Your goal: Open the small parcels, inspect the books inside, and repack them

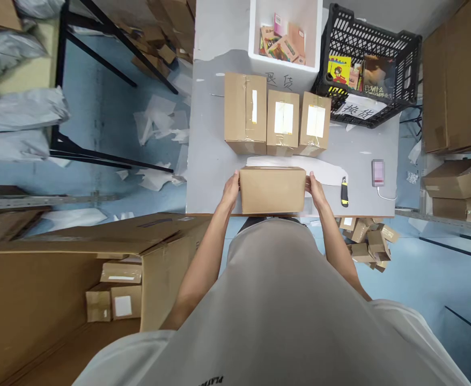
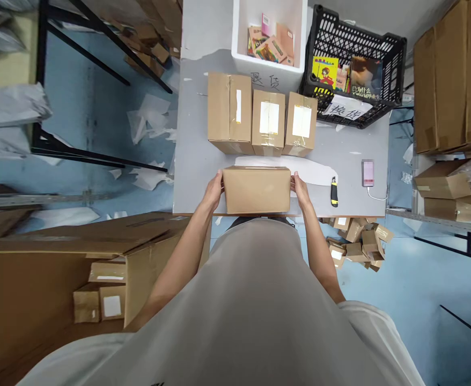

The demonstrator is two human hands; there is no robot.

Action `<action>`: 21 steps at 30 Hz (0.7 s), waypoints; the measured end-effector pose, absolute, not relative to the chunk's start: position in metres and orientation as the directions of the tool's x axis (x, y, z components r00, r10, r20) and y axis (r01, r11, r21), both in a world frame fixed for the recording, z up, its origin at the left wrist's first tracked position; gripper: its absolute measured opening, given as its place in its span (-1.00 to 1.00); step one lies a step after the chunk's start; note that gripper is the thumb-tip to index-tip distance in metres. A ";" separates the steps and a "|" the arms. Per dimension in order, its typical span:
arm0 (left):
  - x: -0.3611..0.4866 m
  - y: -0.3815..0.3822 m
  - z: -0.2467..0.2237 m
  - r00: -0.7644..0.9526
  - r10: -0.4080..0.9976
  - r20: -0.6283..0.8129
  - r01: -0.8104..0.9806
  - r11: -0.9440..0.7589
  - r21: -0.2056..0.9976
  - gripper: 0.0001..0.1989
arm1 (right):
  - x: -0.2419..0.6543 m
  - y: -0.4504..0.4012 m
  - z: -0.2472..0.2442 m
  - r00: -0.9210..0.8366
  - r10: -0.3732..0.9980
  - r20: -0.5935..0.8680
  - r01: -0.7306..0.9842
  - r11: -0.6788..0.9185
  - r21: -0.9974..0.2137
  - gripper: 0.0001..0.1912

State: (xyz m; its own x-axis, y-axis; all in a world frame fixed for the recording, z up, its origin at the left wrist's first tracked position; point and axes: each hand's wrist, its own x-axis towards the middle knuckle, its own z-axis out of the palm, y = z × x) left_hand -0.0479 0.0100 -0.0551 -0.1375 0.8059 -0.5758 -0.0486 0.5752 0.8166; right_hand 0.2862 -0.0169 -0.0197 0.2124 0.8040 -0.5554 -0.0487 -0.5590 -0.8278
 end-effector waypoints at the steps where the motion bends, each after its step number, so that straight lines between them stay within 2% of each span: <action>1: -0.051 0.003 -0.051 -0.150 0.813 -0.562 -0.059 0.560 0.826 -0.15 | 0.287 -0.023 -0.014 0.213 0.808 -0.550 -0.056 -0.552 -0.832 -0.08; 5: -0.059 -0.025 -0.034 -0.214 0.838 -0.503 -0.035 0.508 0.861 -0.27 | 0.289 -0.046 0.004 0.205 0.843 -0.497 0.012 -0.510 -0.860 -0.16; 8: -0.059 -0.039 -0.027 -0.253 0.831 -0.495 -0.008 0.510 0.860 -0.41 | 0.285 -0.056 0.004 0.249 0.864 -0.438 0.105 -0.474 -0.874 -0.14; 11: -0.055 -0.043 -0.029 -0.259 0.808 -0.529 0.011 0.550 0.835 -0.52 | 0.281 -0.057 -0.006 0.290 0.853 -0.434 0.177 -0.494 -0.851 -0.09; 15: -0.052 -0.041 -0.038 -0.239 0.756 -0.610 0.042 0.635 0.771 -0.62 | 0.279 -0.054 -0.021 0.328 0.816 -0.476 0.281 -0.565 -0.776 -0.14; 18: -0.051 -0.043 -0.043 -0.245 0.756 -0.607 0.048 0.634 0.772 -0.63 | 0.281 -0.056 -0.030 0.324 0.813 -0.484 0.283 -0.572 -0.770 -0.15; 21: -0.051 -0.047 -0.047 -0.240 0.771 -0.590 0.033 0.614 0.789 -0.64 | 0.287 -0.062 -0.035 0.316 0.798 -0.513 0.211 -0.586 -0.782 -0.14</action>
State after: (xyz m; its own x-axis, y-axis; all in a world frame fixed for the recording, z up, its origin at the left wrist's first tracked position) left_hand -0.0514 -0.0470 -0.0472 -0.2400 0.7709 -0.5900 0.0332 0.6139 0.7887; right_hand 0.2866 -0.0619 -0.0353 0.3158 0.7983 -0.5128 0.2110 -0.5861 -0.7823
